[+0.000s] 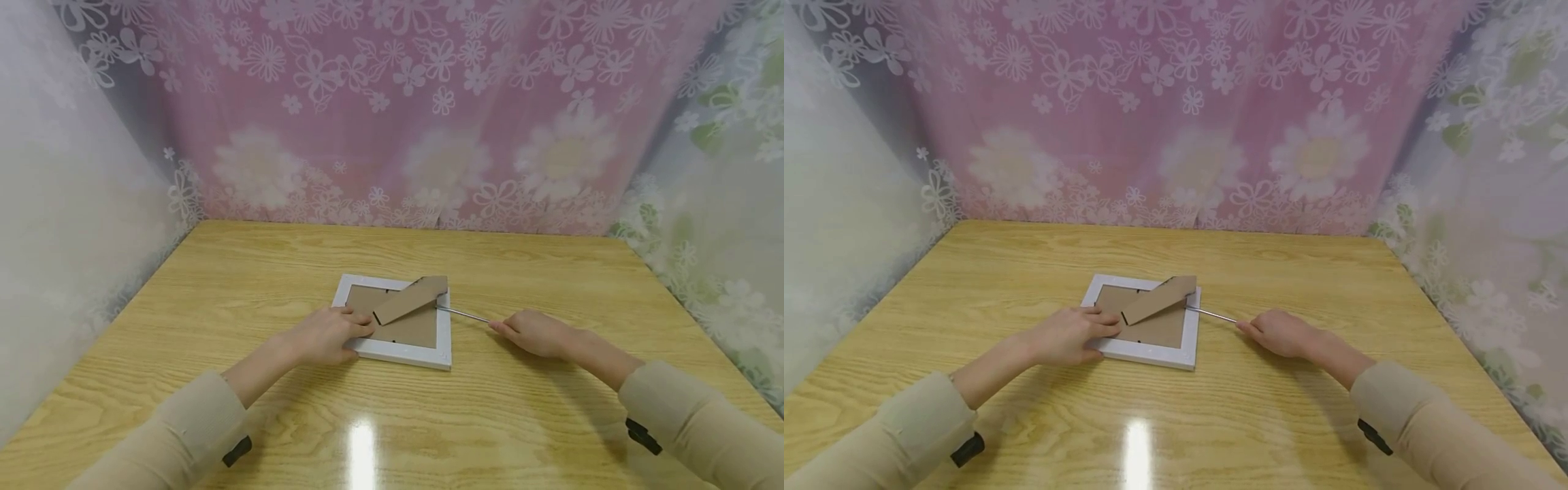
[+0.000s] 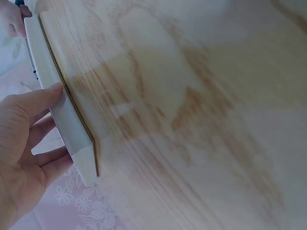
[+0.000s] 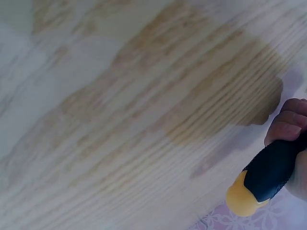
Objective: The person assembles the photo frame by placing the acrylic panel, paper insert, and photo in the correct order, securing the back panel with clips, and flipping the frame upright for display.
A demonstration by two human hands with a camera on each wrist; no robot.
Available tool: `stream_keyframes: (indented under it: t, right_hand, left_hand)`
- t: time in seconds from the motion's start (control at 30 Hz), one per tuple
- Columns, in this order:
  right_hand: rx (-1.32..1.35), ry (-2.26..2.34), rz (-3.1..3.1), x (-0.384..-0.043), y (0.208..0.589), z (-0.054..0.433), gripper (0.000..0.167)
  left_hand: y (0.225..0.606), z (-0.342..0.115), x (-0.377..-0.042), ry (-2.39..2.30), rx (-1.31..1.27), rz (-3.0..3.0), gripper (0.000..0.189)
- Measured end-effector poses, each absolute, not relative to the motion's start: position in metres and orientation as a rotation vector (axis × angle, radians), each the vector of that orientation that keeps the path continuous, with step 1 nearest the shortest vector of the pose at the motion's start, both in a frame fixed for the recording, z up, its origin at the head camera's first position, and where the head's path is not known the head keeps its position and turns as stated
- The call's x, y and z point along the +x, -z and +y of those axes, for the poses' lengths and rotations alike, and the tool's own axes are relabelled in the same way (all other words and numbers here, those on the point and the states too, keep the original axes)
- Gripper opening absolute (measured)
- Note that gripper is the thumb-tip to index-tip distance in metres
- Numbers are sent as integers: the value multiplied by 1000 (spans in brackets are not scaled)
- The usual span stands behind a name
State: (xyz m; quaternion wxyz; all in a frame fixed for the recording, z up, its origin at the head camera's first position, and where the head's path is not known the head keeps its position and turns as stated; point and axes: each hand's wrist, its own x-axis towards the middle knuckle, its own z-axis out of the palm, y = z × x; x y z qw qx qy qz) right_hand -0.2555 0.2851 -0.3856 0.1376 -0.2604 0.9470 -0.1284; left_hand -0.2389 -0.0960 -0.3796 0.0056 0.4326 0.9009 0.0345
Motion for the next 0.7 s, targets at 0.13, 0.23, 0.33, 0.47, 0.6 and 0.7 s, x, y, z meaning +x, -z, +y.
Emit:
stream_keyframes:
  t: [0.13, 0.23, 0.33, 0.47, 0.6, 0.7]
  right_hand:
    - [-756, 356, 2742, -257, 385, 284, 46]
    - [-755, 332, 2753, -257, 384, 284, 46]
    - [-765, 317, 2761, -257, 384, 284, 46]
    - [-803, 320, 2759, -257, 381, 284, 46]
    - [-812, 312, 2755, -257, 378, 283, 44]
    - [-803, 289, 2755, -256, 378, 283, 44]
  left_hand:
    - [380, -97, -240, -115, 1355, 2818, 50]
    - [380, -97, -240, -104, 1358, 2820, 50]
    - [379, -97, -240, -101, 1355, 2818, 50]
    - [379, -97, -239, -101, 1356, 2816, 50]
    - [377, -97, -239, -99, 1365, 2816, 51]
    - [378, -96, -238, -102, 1362, 2812, 51]
